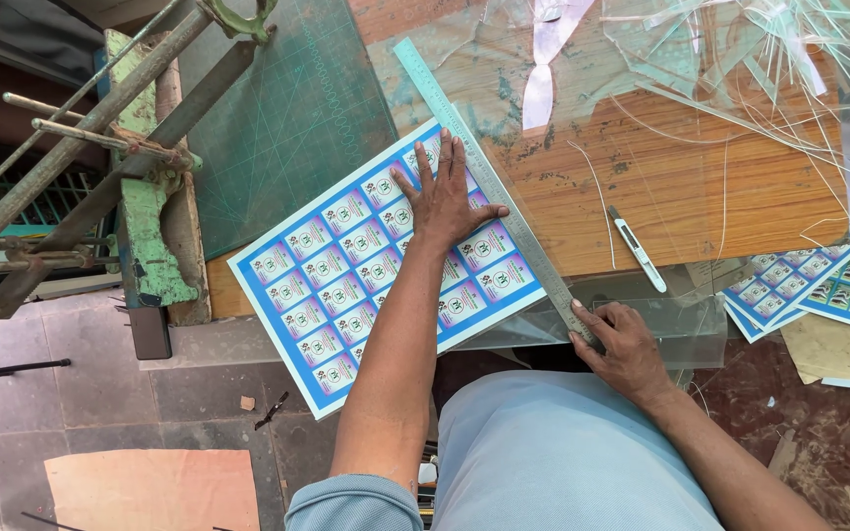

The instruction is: Cutting plastic film and mounting it onto a printed sheet using a ruler and a knife.

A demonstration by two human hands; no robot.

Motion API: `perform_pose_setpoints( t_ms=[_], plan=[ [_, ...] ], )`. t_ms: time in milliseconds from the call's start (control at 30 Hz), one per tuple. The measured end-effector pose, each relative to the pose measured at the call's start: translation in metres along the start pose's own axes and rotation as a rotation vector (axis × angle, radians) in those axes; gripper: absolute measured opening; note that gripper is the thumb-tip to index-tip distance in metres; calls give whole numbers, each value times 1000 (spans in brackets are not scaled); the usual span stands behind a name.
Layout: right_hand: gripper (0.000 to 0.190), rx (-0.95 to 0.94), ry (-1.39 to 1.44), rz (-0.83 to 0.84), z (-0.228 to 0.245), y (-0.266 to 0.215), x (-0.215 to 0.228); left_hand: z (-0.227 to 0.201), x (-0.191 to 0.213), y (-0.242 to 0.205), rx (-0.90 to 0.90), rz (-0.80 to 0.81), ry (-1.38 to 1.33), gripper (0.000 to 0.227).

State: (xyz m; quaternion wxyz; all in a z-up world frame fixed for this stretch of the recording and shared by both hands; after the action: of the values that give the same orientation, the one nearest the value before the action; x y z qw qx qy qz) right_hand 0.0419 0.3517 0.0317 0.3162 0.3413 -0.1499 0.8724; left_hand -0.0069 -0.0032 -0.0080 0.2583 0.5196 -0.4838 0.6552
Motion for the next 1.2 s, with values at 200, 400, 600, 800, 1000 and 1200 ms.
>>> perform_pose_setpoints(
  t_ms=[200, 400, 600, 800, 1000, 1200],
  plan=[
    [59, 23, 7, -13, 0, 0, 1, 0, 6, -2, -5, 25, 13, 150],
    [60, 40, 10, -20, 1, 0, 2, -2, 10, -1, 2, 44, 4, 150],
    [59, 32, 20, -22, 2, 0, 3, -2, 11, -2, -3, 68, 22, 150],
    [59, 59, 15, -39, 7, 3, 7, -3, 25, -7, -16, 106, 47, 156],
    [56, -3, 2, 19, 3, 2, 3, -3, 16, -2, -25, 131, 66, 163],
    [55, 17, -2, -5, 7, 4, 5, -2, 16, -2, -29, 108, 62, 164]
  ],
)
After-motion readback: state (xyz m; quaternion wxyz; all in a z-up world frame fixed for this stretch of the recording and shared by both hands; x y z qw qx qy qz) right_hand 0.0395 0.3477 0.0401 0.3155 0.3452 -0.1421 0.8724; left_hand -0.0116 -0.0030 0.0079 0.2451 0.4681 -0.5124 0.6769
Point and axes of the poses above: each hand's wrist, its own y-axis towards the middle knuckle, its own x-axis out of the back of the hand, z = x × y, the point moved 1 cm from there along y, towards the middle knuckle, and after that the axes turned 13 degrees about y, right-handed, at the moved point
